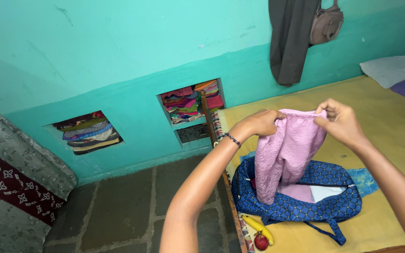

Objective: The person folds a pink cloth, a blue patterned cloth, and a white cloth on a bed and places each folded item into a blue patterned bag. The person handles each item one at a time, folding them neatly before packing them.

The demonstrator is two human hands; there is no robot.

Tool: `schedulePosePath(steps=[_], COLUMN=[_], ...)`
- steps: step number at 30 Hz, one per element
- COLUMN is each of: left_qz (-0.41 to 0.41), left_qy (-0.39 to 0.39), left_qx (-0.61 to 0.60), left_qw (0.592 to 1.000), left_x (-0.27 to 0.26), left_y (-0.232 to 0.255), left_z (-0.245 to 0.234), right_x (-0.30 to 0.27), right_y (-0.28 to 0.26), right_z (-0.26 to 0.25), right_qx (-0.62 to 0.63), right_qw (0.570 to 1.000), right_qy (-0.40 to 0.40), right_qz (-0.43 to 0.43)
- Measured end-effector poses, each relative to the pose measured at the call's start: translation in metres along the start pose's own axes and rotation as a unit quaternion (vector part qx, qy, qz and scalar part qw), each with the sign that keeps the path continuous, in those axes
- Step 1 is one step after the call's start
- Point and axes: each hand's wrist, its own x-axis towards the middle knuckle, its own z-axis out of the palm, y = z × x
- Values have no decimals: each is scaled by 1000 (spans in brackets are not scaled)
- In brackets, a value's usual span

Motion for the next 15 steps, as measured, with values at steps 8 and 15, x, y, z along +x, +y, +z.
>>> schedulePosePath(steps=[8,15], left_qz=[-173,-86], left_qy=[-1,32], left_qx=[-285,-428], left_qw=[943,899], left_x=[33,35], left_y=[-1,-4], left_z=[13,8], right_x=[-23,-20], right_y=[-34,-38], right_z=[51,59], right_qx=[-93,111], right_qw=[994,989], right_qy=[23,-80], right_qz=[-58,-47])
